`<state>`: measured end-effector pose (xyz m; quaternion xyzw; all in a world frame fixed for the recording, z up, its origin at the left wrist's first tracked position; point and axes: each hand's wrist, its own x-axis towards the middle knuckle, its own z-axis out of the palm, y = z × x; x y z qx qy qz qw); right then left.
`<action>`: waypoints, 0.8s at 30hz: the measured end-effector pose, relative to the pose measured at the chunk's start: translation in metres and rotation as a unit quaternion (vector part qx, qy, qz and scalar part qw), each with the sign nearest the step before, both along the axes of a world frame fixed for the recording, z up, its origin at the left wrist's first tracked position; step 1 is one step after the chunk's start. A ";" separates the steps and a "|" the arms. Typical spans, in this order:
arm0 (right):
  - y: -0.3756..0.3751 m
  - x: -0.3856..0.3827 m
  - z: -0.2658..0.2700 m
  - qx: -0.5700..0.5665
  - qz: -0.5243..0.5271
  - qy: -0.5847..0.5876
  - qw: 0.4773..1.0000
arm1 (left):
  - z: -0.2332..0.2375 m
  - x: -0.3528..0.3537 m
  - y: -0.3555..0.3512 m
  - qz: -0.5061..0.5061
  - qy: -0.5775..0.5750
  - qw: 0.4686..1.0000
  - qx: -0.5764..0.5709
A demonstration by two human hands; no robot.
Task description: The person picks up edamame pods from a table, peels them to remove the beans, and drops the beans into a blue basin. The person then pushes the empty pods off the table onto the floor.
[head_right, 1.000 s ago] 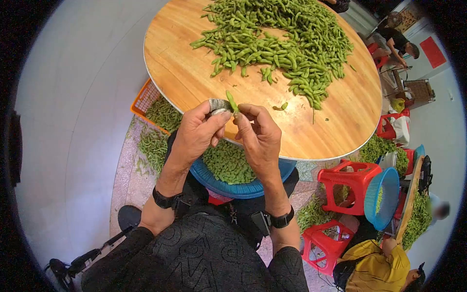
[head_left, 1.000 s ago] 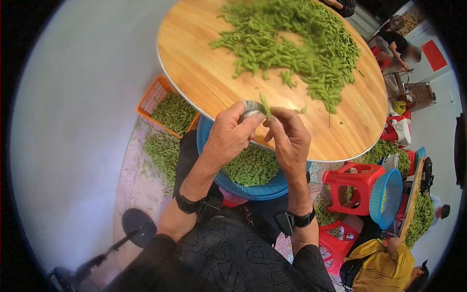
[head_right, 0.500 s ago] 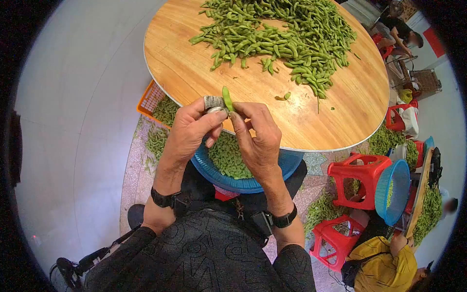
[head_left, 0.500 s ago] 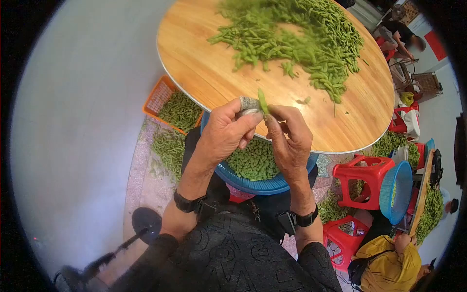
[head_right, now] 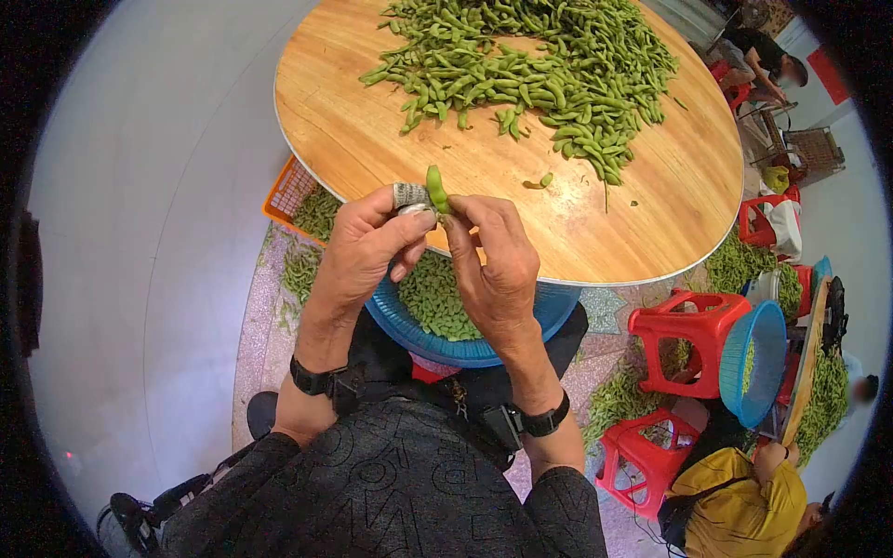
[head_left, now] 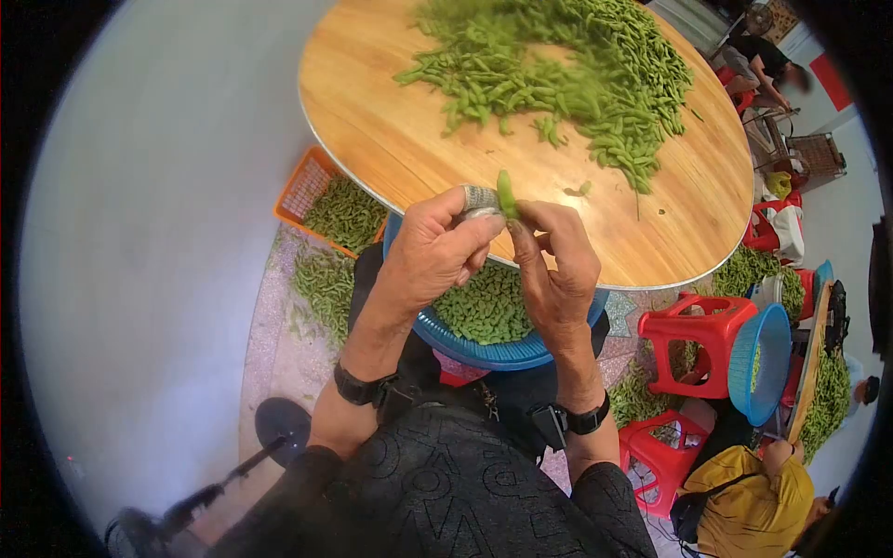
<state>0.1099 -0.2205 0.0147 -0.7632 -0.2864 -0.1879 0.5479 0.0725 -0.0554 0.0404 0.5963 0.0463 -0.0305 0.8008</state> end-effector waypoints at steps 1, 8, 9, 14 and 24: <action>0.000 0.000 0.000 0.000 0.001 0.000 1.000 | 0.001 0.000 0.000 -0.003 0.000 1.000 -0.003; -0.002 -0.003 -0.002 -0.011 -0.005 -0.003 1.000 | -0.002 0.000 -0.005 0.000 -0.018 1.000 -0.006; -0.002 -0.004 -0.002 -0.004 0.004 0.020 1.000 | -0.001 0.000 -0.005 0.004 -0.026 1.000 -0.009; 0.000 -0.005 0.003 0.006 0.011 -0.005 1.000 | 0.001 -0.003 -0.008 0.009 -0.040 0.999 -0.021; -0.001 -0.016 0.004 0.102 0.072 0.219 0.968 | 0.003 -0.010 -0.015 0.055 -0.066 0.993 0.084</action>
